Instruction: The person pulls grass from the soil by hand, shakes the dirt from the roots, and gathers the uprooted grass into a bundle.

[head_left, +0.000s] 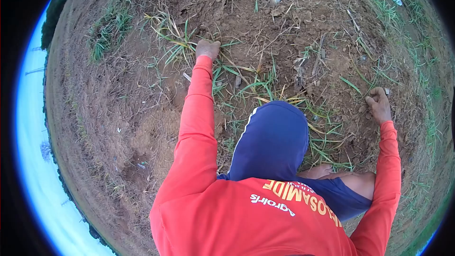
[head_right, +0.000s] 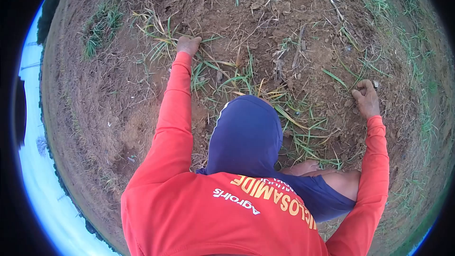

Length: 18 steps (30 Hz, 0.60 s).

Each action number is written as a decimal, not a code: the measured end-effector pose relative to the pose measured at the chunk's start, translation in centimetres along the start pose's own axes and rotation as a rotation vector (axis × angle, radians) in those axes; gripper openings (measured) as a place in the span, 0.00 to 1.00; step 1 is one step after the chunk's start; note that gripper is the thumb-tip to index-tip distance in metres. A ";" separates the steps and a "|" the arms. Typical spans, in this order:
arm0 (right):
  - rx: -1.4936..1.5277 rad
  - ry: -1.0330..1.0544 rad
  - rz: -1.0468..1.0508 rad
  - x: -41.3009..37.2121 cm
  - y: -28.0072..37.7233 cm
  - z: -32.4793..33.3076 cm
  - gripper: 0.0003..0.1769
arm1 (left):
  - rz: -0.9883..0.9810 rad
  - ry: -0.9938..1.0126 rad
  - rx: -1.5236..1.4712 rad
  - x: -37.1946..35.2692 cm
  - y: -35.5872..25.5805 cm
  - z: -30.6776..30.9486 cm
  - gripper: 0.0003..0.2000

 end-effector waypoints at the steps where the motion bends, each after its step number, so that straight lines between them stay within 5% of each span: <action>1: 0.006 -0.001 -0.012 -0.1 0.1 0.1 0.15 | 0.011 -0.012 -0.045 -0.2 -0.1 0.1 0.23; 4: 0.020 -0.020 -0.006 -0.2 0.0 0.0 0.15 | 0.184 -0.083 -0.249 -0.6 1.1 0.5 0.22; 12: 0.152 0.059 -0.144 0.1 0.8 0.1 0.14 | 0.139 -0.060 -0.921 -3.8 -3.5 8.9 0.12; 16: 0.169 0.080 -0.128 0.2 1.3 -0.3 0.13 | 0.008 0.176 -1.028 -1.4 -4.9 12.0 0.13; 18: 0.150 0.098 -0.122 -0.7 0.9 -0.3 0.13 | -0.107 0.209 -0.519 0.0 -2.6 9.2 0.14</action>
Point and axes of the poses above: each hand's wrist, its own x-axis towards the middle knuckle, its own z-axis out of the back of the hand, y = z × x, the point moved 5 cm from there along x, towards the middle knuckle, and after that the axes turned 6 degrees about -z, right-handed, at the moved point
